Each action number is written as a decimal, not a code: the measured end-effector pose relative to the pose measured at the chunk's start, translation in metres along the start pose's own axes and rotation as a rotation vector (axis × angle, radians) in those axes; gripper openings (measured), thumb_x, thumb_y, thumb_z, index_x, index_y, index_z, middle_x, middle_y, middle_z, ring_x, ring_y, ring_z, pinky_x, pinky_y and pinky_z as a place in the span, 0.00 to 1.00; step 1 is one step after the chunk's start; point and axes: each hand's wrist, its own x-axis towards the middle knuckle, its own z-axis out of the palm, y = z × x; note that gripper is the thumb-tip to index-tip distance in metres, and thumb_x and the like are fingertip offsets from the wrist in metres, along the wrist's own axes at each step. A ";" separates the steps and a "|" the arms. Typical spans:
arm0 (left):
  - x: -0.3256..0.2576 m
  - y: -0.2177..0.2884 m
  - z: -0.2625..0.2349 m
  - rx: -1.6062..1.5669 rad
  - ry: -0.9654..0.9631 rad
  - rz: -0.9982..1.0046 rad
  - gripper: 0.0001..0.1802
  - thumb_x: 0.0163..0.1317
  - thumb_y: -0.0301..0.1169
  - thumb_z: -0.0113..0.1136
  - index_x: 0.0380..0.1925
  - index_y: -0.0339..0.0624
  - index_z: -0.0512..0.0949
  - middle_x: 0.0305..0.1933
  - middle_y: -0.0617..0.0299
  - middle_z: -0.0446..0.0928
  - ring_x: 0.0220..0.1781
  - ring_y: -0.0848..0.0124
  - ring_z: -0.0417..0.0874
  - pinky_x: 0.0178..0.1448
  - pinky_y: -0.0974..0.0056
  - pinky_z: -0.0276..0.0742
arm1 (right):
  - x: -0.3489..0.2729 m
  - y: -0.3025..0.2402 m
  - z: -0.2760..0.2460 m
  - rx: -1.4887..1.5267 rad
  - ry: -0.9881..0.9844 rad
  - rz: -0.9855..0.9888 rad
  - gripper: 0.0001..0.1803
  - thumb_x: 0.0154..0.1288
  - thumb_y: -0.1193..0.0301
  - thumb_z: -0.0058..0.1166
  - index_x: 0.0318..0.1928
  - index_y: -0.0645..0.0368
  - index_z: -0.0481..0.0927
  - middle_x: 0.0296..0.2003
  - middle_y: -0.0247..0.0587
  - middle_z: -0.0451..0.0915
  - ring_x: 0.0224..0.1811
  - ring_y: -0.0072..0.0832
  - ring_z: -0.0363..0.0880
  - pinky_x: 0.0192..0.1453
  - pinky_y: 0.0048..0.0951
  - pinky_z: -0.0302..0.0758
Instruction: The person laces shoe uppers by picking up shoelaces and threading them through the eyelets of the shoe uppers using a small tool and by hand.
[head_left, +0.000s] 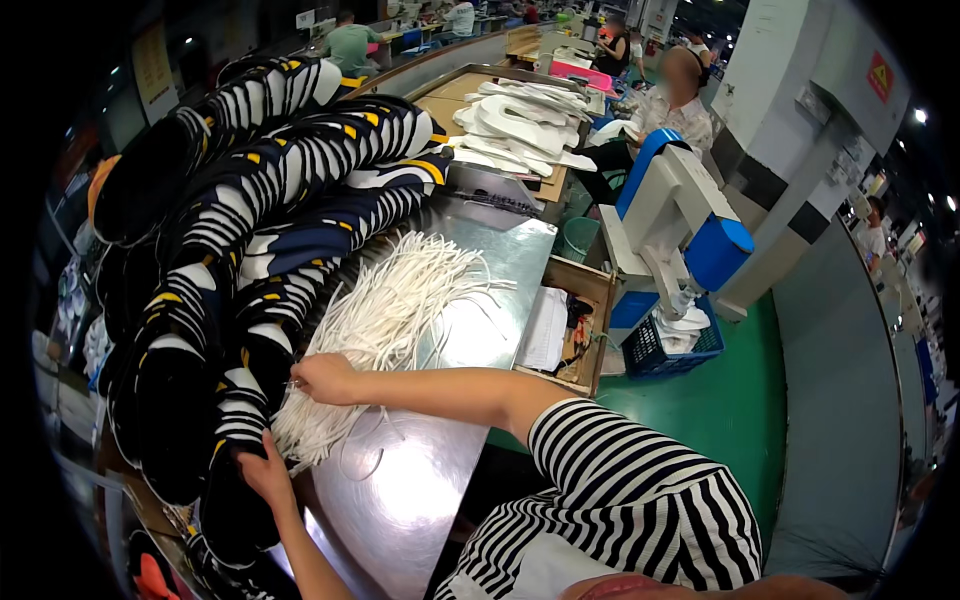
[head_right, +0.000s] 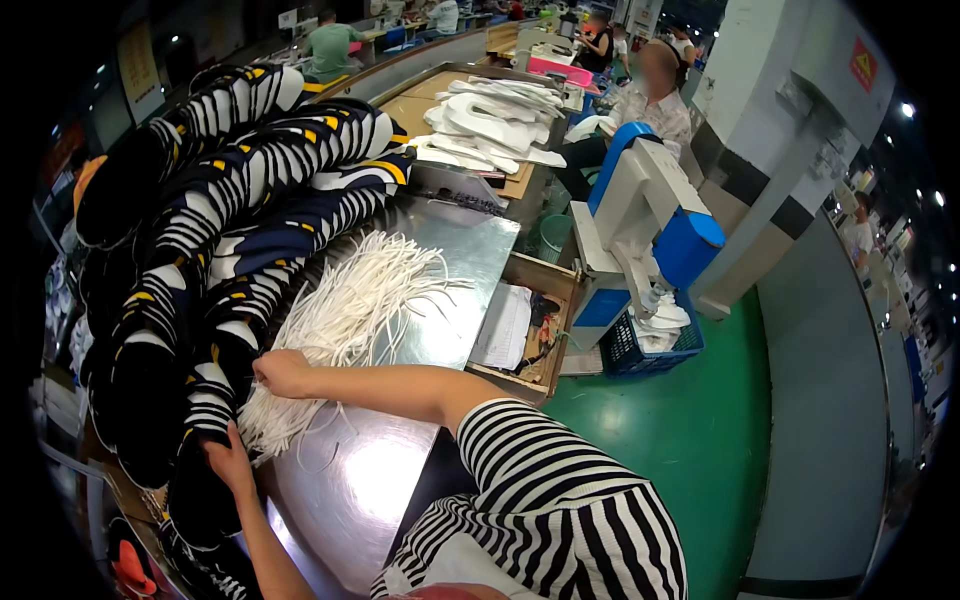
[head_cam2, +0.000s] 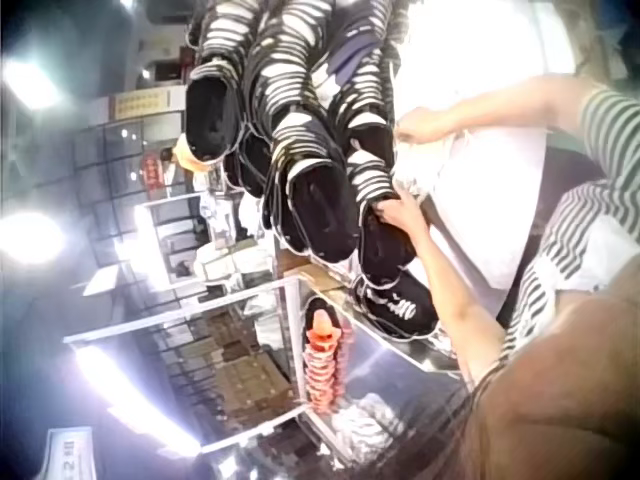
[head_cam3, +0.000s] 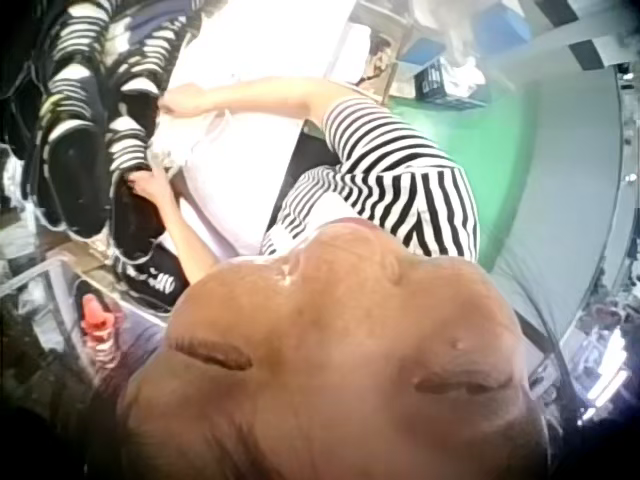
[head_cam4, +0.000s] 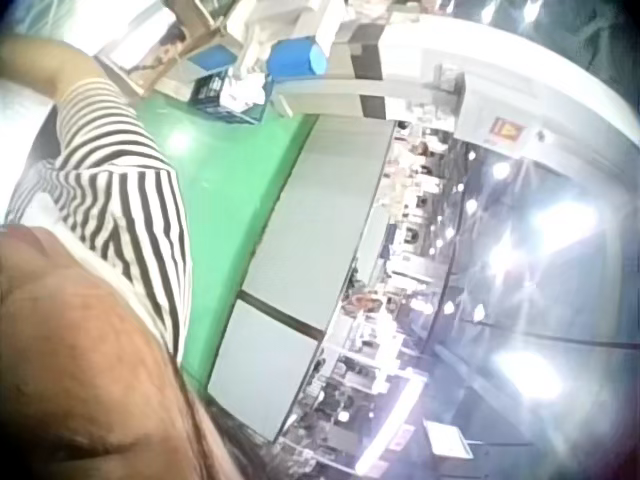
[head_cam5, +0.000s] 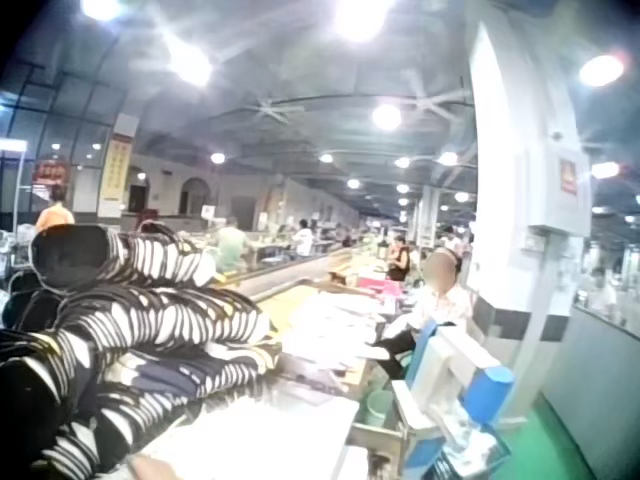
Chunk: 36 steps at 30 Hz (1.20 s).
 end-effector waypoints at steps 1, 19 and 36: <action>0.002 0.000 -0.003 -0.094 0.007 -0.040 0.37 0.61 0.49 0.63 0.54 0.25 0.67 0.50 0.34 0.76 0.51 0.41 0.77 0.55 0.48 0.71 | -0.001 -0.004 -0.005 0.165 0.011 -0.008 0.11 0.54 0.68 0.61 0.38 0.55 0.82 0.37 0.44 0.84 0.43 0.38 0.83 0.45 0.40 0.77; 0.009 0.018 -0.015 -0.117 0.077 -0.355 0.44 0.59 0.57 0.61 0.57 0.23 0.66 0.57 0.38 0.73 0.58 0.50 0.75 0.61 0.55 0.70 | -0.052 -0.049 -0.163 1.229 -0.117 -0.230 0.07 0.64 0.71 0.59 0.37 0.62 0.78 0.25 0.34 0.78 0.15 0.12 0.63 0.16 0.17 0.56; -0.147 0.185 -0.183 -1.840 -0.363 -0.304 0.24 0.67 0.34 0.53 0.58 0.30 0.69 0.48 0.51 0.78 0.50 0.63 0.79 0.60 0.57 0.71 | -0.196 -0.005 -0.349 1.236 0.168 -0.459 0.11 0.69 0.69 0.53 0.48 0.61 0.76 0.33 0.36 0.80 0.20 0.13 0.68 0.25 0.14 0.65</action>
